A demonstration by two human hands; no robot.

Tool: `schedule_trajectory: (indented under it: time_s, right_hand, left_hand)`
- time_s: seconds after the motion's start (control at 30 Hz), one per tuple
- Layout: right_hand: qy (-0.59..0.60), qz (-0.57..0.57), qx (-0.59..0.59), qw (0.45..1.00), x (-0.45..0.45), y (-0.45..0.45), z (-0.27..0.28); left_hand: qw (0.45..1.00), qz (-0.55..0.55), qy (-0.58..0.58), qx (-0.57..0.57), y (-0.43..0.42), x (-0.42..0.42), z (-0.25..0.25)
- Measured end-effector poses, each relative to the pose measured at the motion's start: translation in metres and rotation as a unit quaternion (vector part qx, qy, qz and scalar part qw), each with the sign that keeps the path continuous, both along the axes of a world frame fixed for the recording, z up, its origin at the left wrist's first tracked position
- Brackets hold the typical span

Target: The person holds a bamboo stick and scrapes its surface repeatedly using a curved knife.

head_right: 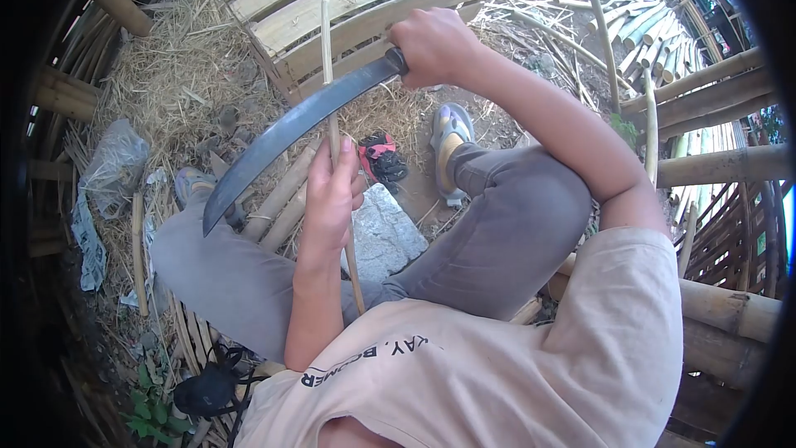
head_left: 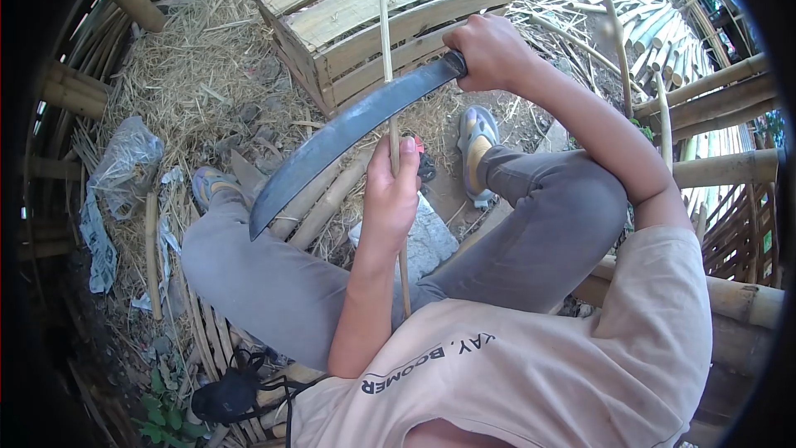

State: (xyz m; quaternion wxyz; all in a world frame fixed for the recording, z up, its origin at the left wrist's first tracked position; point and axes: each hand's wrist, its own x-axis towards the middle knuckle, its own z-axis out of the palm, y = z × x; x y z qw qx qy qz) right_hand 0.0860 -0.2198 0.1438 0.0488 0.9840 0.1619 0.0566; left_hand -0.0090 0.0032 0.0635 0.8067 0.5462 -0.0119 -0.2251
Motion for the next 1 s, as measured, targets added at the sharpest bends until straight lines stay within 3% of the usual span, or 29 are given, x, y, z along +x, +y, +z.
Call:
schedule_trajectory:
  time_s: [0.43, 0.57, 0.8, 0.93, 1.0]
  right_hand:
    - [-0.114, -0.168, 0.042, 0.978, 0.015, -0.058, 0.016]
    - [-0.120, -0.198, -0.003, 0.973, 0.013, -0.058, 0.028]
    - [-0.158, -0.220, -0.005, 0.963, 0.012, -0.059, 0.048]
    - [-0.196, -0.171, -0.012, 0.965, 0.011, -0.048, 0.049]
    - [-0.141, -0.153, -0.018, 0.978, 0.010, -0.030, 0.048]
  left_hand:
    - [0.998, -0.003, 0.027, -0.057, 0.007, -0.003, 0.004]
    - [0.999, 0.000, 0.005, -0.051, 0.008, -0.001, 0.006]
    - [0.998, -0.001, -0.025, -0.054, 0.009, -0.001, 0.016]
    - [0.999, 0.017, -0.028, -0.033, 0.012, -0.003, 0.015]
    - [0.999, 0.026, -0.029, -0.024, 0.013, -0.002, 0.010]
